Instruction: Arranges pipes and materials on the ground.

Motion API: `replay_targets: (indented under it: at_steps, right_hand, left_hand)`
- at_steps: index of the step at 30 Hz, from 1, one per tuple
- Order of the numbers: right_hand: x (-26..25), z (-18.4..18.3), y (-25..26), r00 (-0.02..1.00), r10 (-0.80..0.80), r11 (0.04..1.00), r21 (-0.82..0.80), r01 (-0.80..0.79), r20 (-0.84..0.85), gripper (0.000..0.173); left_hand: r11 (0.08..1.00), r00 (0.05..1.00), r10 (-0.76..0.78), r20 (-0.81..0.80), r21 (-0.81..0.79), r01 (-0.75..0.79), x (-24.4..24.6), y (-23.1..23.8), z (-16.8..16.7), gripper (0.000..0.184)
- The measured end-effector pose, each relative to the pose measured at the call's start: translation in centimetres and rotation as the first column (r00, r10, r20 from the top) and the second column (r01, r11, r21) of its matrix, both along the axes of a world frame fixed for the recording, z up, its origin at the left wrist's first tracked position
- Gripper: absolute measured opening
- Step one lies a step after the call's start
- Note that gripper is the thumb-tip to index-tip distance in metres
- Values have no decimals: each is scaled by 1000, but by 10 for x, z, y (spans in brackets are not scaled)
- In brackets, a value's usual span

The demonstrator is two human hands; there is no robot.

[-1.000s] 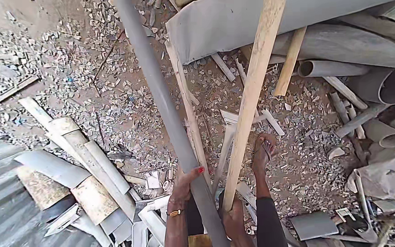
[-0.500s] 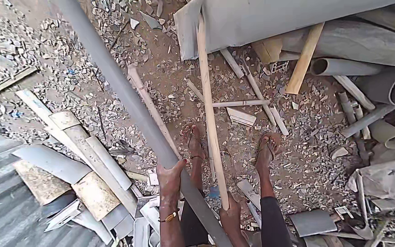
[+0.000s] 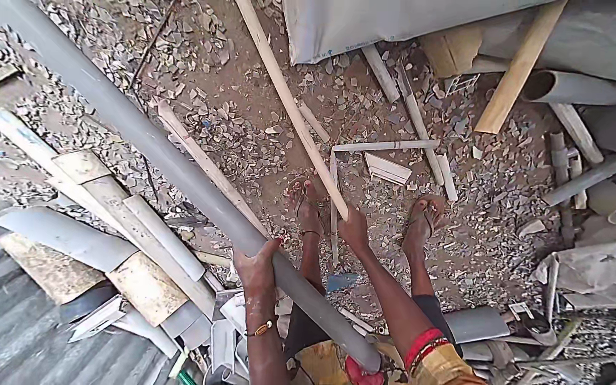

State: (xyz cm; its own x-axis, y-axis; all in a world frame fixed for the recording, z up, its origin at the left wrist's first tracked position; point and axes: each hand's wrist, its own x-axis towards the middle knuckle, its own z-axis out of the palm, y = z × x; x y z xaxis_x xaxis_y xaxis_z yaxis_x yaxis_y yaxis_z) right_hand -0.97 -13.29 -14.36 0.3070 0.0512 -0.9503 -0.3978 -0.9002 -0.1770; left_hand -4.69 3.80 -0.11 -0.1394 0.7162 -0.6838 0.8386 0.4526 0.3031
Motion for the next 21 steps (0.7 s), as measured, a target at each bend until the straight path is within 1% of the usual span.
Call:
replay_targets:
  at_steps: [2,3,4,6,7,9,11,12,14,16,17,19,21]
  right_hand:
    - [-40,-6,-30,994,-24,996,-84,15,-108,39]
    - [-61,-7,-47,981,-20,989,-149,-10,-195,36]
    - [-82,-10,-63,959,-6,977,-207,-55,-282,36]
    - [-107,-15,-86,909,27,963,-233,-135,-417,47]
    - [-114,-19,-89,905,22,969,-215,-124,-424,56]
    - [-112,-30,-73,955,-23,991,-134,-18,-297,69]
    - [-88,-44,-28,991,-75,996,-59,68,-115,76]
    - [-71,-51,-2,997,-60,997,-60,57,-50,79]
    - [-42,-63,41,998,34,996,-83,-30,47,77]
    - [-31,-65,63,990,92,996,-19,-91,103,73]
    - [-30,-61,68,987,112,993,29,-116,111,70]
    - [-34,-47,69,970,191,966,147,-213,149,60]
    - [-51,-29,69,916,233,917,240,-319,326,49]
  left_hand:
    - [999,1000,18,-4,-26,-19,1,3,-2,71]
    - [999,1000,31,3,-43,-31,1,4,-2,71]
    - [997,999,48,20,-58,-47,3,5,-1,69]
    - [995,994,79,71,-67,-74,6,6,-2,63]
    - [994,993,82,83,-72,-76,6,6,-1,63]
    - [996,995,67,71,-70,-62,5,1,-2,63]
    - [996,997,57,54,-71,-53,6,-4,-4,65]
    - [996,998,50,49,-75,-46,6,-5,-4,67]
    - [996,998,43,53,-84,-39,7,-5,-5,68]
    - [995,998,33,57,-91,-27,6,-2,-4,70]
    - [996,998,30,58,-92,-24,7,-1,-4,71]
    - [995,997,39,63,-95,-32,8,0,-4,73]
    - [996,997,49,57,-82,-44,8,1,-5,71]
